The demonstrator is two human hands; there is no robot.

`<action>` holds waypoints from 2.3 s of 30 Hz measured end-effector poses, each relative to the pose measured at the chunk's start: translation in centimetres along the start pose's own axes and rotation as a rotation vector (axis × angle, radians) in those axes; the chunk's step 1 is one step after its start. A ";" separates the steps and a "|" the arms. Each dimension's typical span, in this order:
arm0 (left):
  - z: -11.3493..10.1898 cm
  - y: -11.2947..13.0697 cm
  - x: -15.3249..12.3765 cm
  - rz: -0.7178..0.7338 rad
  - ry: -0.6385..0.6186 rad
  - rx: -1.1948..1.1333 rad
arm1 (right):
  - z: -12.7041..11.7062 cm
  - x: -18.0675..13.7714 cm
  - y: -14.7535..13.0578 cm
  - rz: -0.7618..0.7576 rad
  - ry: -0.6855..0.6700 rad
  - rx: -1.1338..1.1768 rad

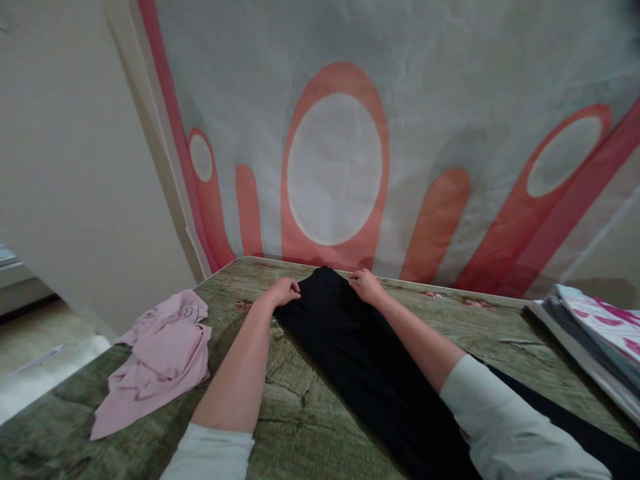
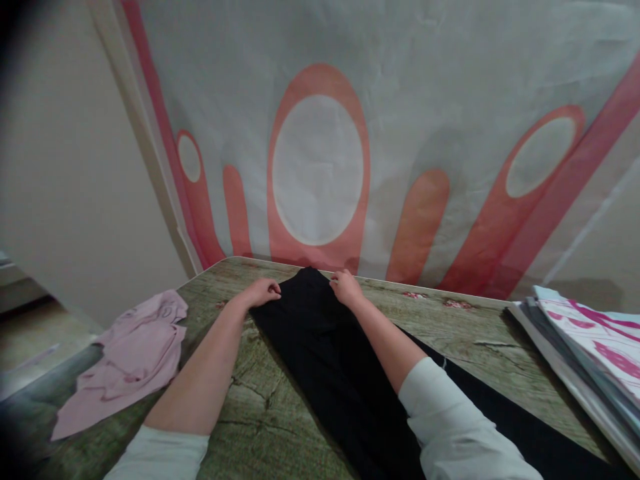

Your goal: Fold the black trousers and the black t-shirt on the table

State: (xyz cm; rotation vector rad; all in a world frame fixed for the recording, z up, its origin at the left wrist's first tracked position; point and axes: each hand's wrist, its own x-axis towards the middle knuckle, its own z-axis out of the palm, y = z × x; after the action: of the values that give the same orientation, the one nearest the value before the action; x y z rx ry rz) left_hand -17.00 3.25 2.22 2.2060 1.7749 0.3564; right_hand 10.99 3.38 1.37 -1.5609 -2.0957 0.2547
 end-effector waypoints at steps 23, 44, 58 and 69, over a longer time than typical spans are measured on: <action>0.8 11.8 -2.5 0.281 -0.246 0.042 | -4.6 -11.5 1.1 -0.318 -0.163 0.015; 8.3 14.6 1.8 0.092 -0.160 0.171 | -10.2 -21.2 12.2 -0.162 -0.283 -0.161; 6.7 15.7 -4.9 0.307 0.289 0.067 | -13.8 -27.6 5.2 0.072 -0.361 0.165; 9.0 15.5 -8.9 0.292 0.185 0.240 | -13.6 -29.8 3.7 0.058 -0.373 0.061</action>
State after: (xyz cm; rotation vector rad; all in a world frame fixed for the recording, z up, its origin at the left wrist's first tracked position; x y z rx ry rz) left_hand -1.51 -9.22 -0.50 2.6919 1.6568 0.4427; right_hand 27.14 -25.33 2.82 -1.6387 -2.2927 0.6688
